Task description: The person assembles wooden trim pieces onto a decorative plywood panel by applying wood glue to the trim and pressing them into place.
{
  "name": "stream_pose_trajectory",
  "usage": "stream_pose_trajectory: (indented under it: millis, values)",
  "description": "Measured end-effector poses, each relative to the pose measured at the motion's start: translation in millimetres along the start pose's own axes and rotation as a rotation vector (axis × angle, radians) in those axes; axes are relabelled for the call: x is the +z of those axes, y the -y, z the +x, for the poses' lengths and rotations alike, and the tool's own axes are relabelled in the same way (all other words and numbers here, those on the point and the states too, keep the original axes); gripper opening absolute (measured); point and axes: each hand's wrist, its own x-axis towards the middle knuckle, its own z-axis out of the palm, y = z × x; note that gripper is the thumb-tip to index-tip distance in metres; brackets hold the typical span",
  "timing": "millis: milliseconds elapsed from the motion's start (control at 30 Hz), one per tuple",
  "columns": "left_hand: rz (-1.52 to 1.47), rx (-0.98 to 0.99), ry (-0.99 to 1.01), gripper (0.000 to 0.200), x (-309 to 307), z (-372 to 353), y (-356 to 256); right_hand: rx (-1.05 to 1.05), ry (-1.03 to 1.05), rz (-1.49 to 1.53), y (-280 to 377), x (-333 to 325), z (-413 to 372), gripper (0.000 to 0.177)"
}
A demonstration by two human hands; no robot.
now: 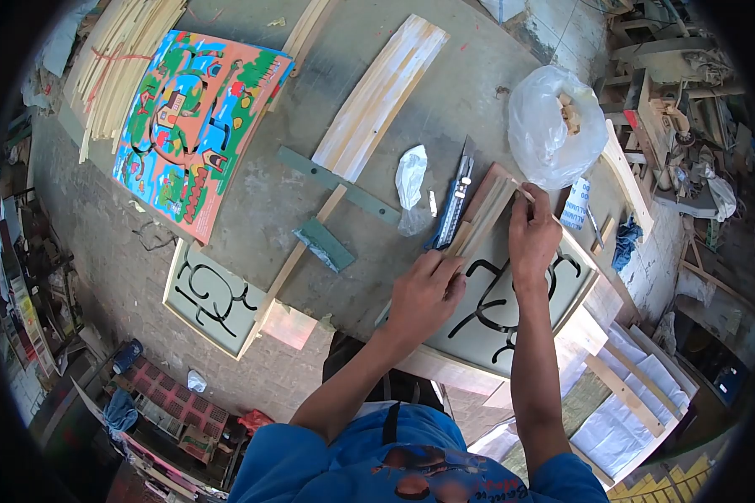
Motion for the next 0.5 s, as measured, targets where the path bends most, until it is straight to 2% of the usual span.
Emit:
stream_pose_trajectory:
  millis: [500]
  values:
    - [0.046, -0.025, 0.031, 0.027, -1.2, 0.0, -3.6, -0.018, -0.022, -0.002, -2.5, 2.9, 0.2, 0.017]
